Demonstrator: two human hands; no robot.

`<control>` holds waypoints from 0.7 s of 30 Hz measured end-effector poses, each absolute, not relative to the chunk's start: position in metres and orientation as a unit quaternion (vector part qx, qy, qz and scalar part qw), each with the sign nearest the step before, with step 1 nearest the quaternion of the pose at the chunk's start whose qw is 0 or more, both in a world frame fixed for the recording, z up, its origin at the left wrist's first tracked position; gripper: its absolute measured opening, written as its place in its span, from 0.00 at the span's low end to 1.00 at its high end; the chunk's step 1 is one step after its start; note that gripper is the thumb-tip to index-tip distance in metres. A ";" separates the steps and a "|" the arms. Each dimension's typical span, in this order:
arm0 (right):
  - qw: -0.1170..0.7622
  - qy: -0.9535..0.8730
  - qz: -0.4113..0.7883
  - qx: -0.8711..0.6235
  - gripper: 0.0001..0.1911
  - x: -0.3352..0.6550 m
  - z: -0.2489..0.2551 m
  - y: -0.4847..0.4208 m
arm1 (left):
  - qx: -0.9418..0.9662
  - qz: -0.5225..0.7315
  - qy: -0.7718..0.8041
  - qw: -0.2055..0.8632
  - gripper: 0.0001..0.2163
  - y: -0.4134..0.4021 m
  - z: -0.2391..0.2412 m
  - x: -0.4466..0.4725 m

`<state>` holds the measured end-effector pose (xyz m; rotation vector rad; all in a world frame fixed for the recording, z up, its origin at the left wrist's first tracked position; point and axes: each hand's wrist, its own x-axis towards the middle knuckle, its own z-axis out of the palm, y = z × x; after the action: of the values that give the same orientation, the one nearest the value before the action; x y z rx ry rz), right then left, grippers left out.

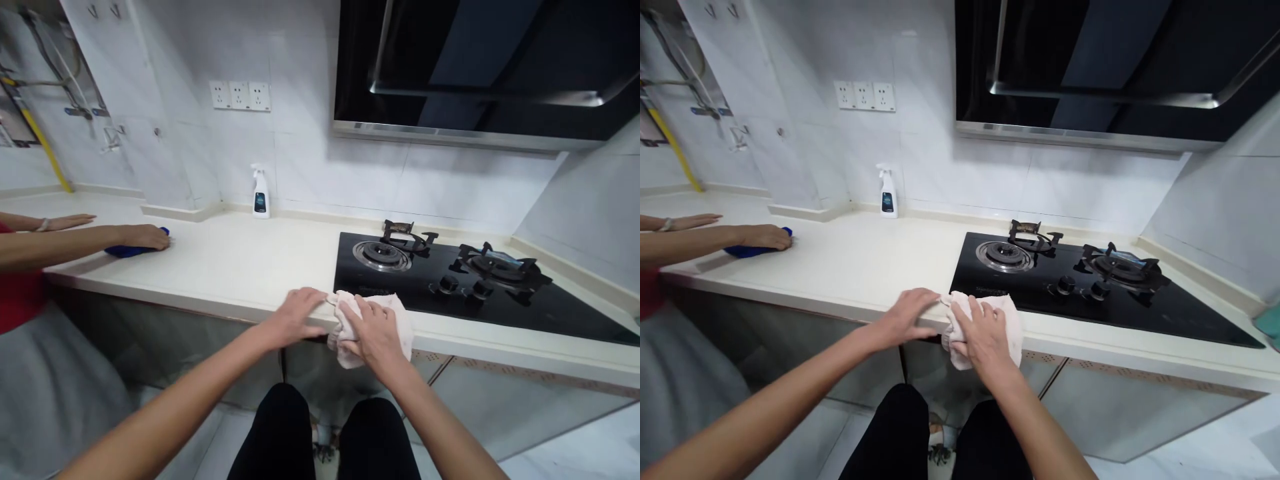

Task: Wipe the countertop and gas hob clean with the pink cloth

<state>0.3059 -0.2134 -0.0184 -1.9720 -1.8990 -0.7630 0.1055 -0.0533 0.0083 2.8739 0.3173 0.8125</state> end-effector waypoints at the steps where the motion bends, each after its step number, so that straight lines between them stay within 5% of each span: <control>1: 0.138 -0.660 -0.270 -0.687 0.43 0.300 -0.016 -0.208 | 0.944 0.286 0.141 0.085 0.24 -0.039 0.010 0.094; 5: 0.130 -0.690 -0.260 -0.663 0.40 0.274 -0.005 -0.189 | 0.901 0.331 0.259 0.108 0.20 0.004 0.019 0.084; 10: 0.169 -0.707 -0.300 -0.618 0.35 0.287 -0.012 -0.192 | 0.896 0.233 0.374 0.052 0.20 0.019 0.017 0.098; 16: 0.253 -0.649 -0.427 -0.577 0.25 0.380 -0.044 -0.246 | 0.904 0.215 0.367 0.044 0.22 0.016 0.020 0.093; 21: 0.202 -0.636 -0.382 -0.640 0.25 0.479 -0.059 -0.320 | 0.901 0.222 0.371 0.042 0.22 0.010 0.026 0.094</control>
<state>0.4787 -0.3204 -0.0585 -1.7865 -1.7752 -1.0665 0.0945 0.0104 0.0258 2.7571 1.1355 0.6783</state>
